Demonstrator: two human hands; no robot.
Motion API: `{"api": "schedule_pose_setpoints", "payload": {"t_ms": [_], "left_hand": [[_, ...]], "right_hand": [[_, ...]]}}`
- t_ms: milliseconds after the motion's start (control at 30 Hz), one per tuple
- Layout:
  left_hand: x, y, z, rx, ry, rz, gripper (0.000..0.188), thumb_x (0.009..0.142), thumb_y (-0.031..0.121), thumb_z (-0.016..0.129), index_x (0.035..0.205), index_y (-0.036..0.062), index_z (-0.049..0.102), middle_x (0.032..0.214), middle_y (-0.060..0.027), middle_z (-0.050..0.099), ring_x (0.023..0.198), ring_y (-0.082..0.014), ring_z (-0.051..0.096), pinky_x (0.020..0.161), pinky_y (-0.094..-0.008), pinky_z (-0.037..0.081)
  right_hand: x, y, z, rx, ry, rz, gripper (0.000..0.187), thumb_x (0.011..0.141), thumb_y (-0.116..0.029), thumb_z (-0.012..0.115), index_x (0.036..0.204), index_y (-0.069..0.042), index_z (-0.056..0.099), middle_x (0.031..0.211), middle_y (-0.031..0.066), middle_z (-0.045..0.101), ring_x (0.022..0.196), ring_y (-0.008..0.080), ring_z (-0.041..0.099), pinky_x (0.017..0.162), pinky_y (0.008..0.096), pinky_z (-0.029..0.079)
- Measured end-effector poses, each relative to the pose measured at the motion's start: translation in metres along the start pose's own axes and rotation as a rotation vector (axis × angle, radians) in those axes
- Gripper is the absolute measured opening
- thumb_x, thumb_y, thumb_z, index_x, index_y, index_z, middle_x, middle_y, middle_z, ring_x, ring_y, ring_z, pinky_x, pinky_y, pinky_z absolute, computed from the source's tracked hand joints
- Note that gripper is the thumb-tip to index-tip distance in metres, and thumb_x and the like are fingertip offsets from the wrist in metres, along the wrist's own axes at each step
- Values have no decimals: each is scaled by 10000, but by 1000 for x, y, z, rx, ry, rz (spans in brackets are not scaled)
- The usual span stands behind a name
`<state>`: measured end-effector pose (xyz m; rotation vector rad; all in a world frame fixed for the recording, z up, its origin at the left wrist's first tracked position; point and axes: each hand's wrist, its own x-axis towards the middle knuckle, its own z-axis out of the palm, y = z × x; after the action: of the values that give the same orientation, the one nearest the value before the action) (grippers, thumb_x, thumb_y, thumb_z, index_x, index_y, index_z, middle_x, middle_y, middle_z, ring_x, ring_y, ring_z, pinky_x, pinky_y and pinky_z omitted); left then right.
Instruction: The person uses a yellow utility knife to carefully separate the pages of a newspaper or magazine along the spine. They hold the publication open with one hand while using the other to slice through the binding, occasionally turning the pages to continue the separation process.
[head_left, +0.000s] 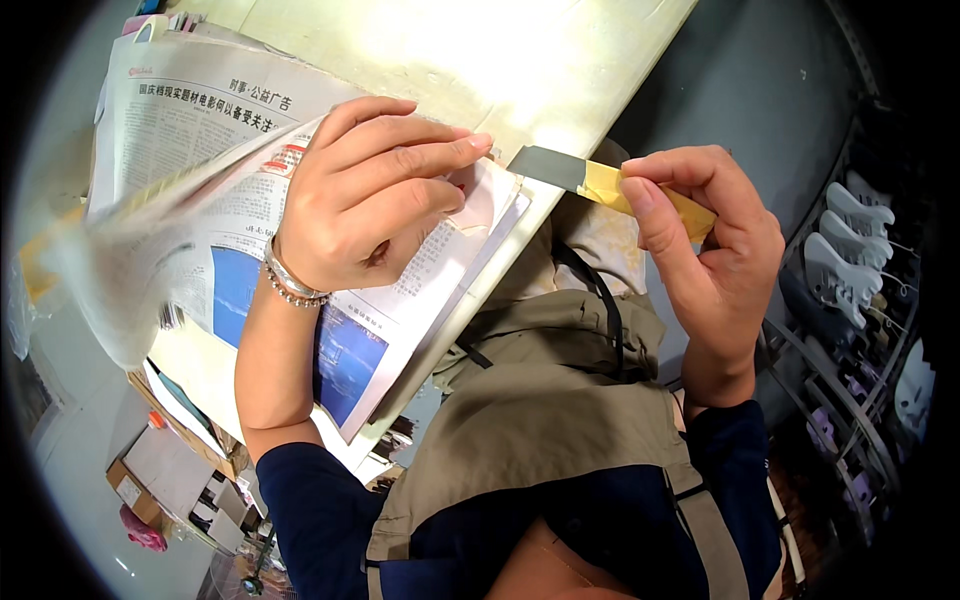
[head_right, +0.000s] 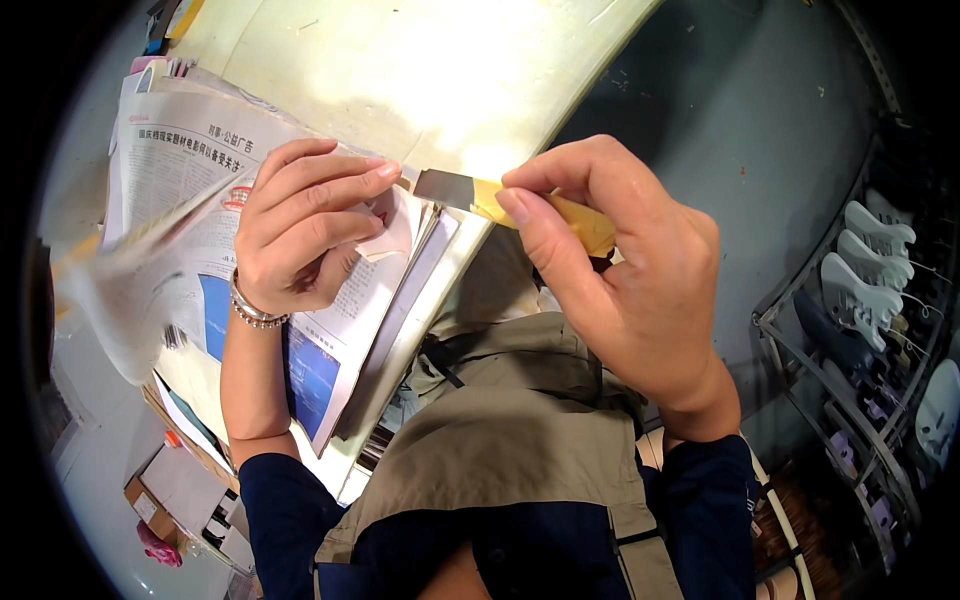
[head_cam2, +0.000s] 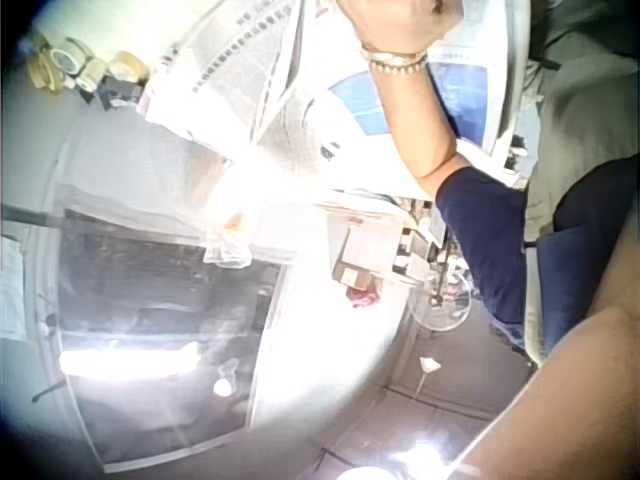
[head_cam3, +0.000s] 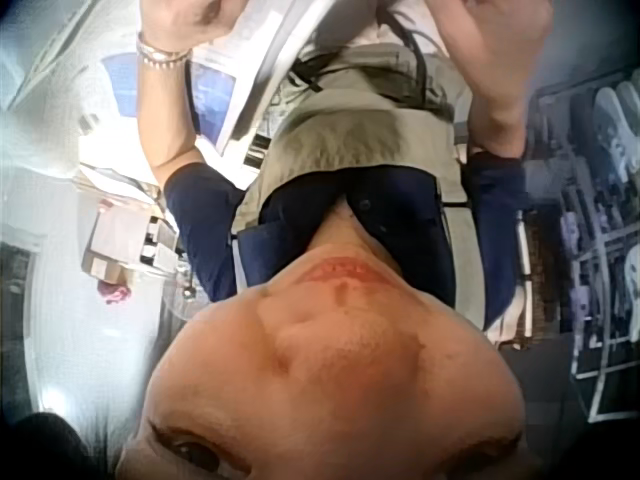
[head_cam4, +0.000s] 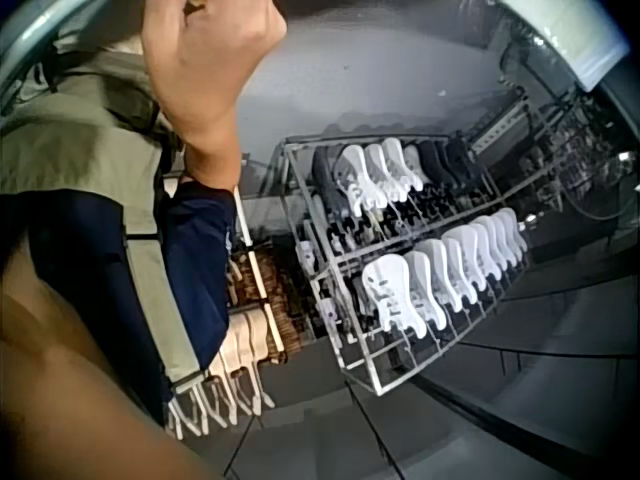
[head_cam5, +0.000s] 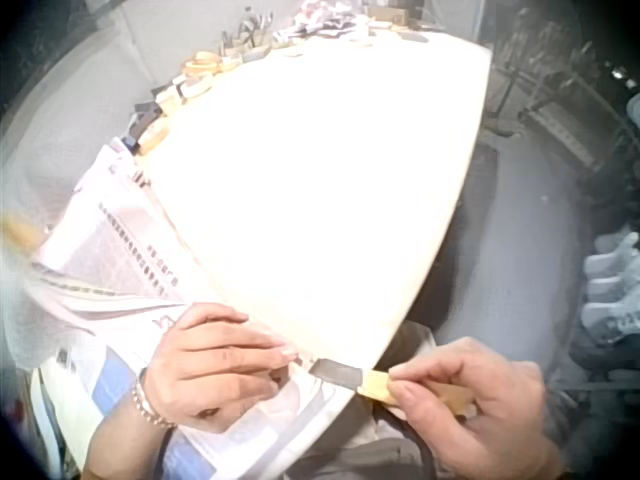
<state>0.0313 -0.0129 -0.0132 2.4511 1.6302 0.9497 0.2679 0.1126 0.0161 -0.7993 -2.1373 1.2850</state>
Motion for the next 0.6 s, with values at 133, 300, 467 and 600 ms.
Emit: {"api": "schedule_pose_setpoints", "payload": {"t_ms": [133, 300, 467, 600], "left_hand": [[1, 0, 0, 5, -8, 8, 145, 669, -8, 649, 796, 61, 656, 1067, -130, 735, 979, -292, 696, 908, -463, 492], [2, 0, 0, -24, -35, -25, 87, 726, 43, 686, 805, 58, 653, 1067, -132, 733, 989, -299, 692, 929, -480, 484], [4, 0, 0, -56, -60, -65, 108, 750, 74, 709, 830, 57, 638, 1084, -142, 724, 1013, -300, 680, 951, -487, 470], [5, -2, 1, -105, -58, -72, 114, 736, 46, 697, 830, 57, 634, 1091, -141, 721, 1020, -301, 676, 958, -484, 465]], "right_hand": [[4, -1, -2, -7, -30, 46, 104, 903, -79, 683, 930, 19, 665, 732, 10, 634, 618, 42, 538, 557, 177, 385], [39, 16, -14, -7, -244, 54, 221, 925, -228, 665, 924, -7, 672, 657, -25, 584, 544, 4, 473, 442, 172, 298], [73, 32, -23, 185, -559, 272, 257, 902, -277, 691, 942, -23, 687, 618, -20, 571, 480, 10, 439, 430, 186, 289], [81, 30, -18, 230, -652, 352, 283, 907, -286, 684, 948, -6, 679, 626, -18, 564, 488, 16, 433, 433, 179, 295]]}}
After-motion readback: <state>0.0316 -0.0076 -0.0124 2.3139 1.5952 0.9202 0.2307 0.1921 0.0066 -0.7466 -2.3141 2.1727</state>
